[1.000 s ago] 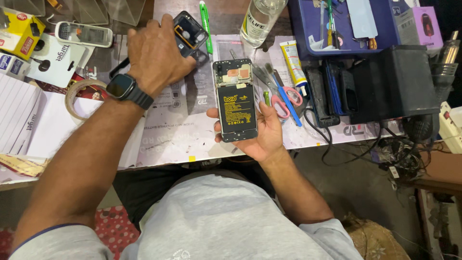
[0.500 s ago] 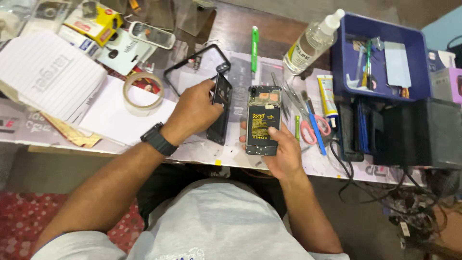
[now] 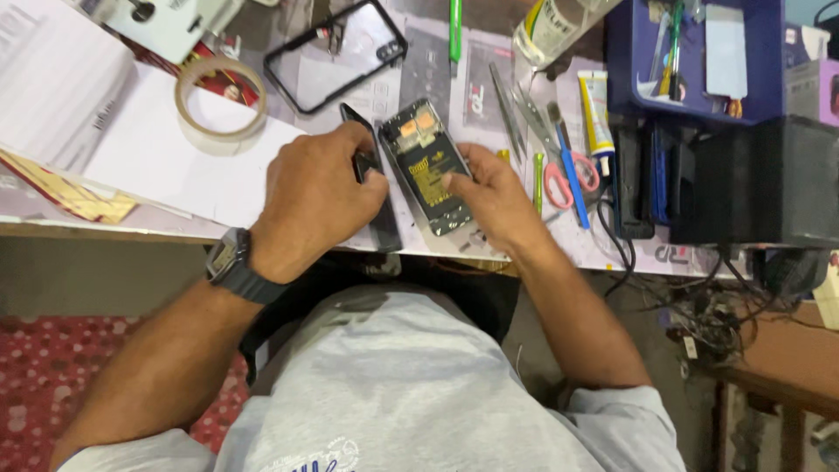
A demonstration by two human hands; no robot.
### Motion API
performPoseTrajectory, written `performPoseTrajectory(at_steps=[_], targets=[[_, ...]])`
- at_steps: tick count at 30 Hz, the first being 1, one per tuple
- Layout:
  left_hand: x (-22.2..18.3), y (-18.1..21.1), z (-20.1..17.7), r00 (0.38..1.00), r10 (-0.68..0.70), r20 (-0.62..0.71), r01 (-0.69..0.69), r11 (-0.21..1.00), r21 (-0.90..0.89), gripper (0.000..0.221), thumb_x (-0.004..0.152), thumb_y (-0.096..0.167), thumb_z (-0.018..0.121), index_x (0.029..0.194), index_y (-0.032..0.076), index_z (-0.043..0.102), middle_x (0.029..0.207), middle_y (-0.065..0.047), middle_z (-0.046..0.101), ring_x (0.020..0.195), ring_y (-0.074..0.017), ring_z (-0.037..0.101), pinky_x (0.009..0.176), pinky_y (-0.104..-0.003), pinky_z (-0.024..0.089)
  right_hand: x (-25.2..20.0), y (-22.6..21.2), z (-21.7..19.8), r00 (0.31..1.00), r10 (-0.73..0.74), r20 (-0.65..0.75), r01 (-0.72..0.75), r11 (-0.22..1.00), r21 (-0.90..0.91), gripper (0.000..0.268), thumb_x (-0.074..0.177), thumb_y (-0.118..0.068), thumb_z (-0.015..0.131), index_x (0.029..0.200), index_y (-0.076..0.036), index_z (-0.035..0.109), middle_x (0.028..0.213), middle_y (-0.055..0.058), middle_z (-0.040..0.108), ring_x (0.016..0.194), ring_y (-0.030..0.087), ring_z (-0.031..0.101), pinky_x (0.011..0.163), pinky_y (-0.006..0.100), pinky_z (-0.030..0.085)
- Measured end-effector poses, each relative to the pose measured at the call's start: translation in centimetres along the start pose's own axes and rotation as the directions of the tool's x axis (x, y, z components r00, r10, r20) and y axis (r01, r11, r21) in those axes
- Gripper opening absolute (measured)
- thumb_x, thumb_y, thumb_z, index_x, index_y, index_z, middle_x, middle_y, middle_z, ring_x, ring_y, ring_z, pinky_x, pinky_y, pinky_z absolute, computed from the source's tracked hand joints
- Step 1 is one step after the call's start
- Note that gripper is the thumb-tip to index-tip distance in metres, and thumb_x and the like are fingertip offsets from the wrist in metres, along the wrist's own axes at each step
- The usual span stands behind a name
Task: The person applies liquid to a phone's internal parts, cleans it with a brush, and uses tweezers to manipulate small internal components before fitting a cover onto the device.
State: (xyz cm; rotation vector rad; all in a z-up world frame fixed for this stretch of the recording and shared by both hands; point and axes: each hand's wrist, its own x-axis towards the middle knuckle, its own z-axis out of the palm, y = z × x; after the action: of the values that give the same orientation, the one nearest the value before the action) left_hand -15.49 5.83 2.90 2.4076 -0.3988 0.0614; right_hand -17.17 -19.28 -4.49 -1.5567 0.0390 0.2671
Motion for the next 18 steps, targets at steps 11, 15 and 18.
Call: performPoseTrajectory(at_steps=[11, 15, 18], targets=[[-2.9, 0.3, -6.3, 0.900, 0.408, -0.156, -0.421, 0.905, -0.058, 0.025, 0.085, 0.006, 0.070, 0.110, 0.003, 0.067, 0.082, -0.011, 0.071, 0.072, -0.0288, 0.070, 0.063, -0.041, 0.053, 1.9, -6.0, -5.2, 0.991, -0.104, 0.080, 0.086, 0.975, 0.203, 0.049, 0.098, -0.003, 0.069, 0.144, 0.006, 0.054, 0.127, 0.015, 0.071, 0.110, 0.019, 0.072, 0.104, 0.034, 0.059], [-2.7, 0.3, -8.8, 0.862, 0.481, -0.161, -0.463, 0.876, 0.139, 0.016, 0.090, 0.000, 0.075, 0.106, 0.003, 0.073, 0.069, -0.014, 0.066, 0.063, -0.0320, 0.066, 0.056, -0.042, 0.048, 2.5, -5.5, -5.3, 0.977, -0.048, 0.207, 0.042, 0.999, 0.034, 0.048, 0.099, -0.003, 0.071, 0.144, 0.006, 0.057, 0.124, 0.015, 0.071, 0.108, 0.019, 0.071, 0.101, 0.034, 0.059], [-2.4, 0.3, -9.4, 0.837, 0.526, -0.152, -0.517, 0.850, 0.096, 0.013, 0.095, 0.002, 0.074, 0.107, 0.004, 0.072, 0.076, -0.011, 0.067, 0.069, -0.0293, 0.067, 0.060, -0.040, 0.049, 2.9, -4.3, -3.5, 0.964, 0.082, 0.253, -0.056, 0.992, -0.109, 0.047, 0.096, -0.005, 0.069, 0.141, 0.004, 0.060, 0.121, 0.014, 0.073, 0.106, 0.017, 0.071, 0.099, 0.031, 0.058]])
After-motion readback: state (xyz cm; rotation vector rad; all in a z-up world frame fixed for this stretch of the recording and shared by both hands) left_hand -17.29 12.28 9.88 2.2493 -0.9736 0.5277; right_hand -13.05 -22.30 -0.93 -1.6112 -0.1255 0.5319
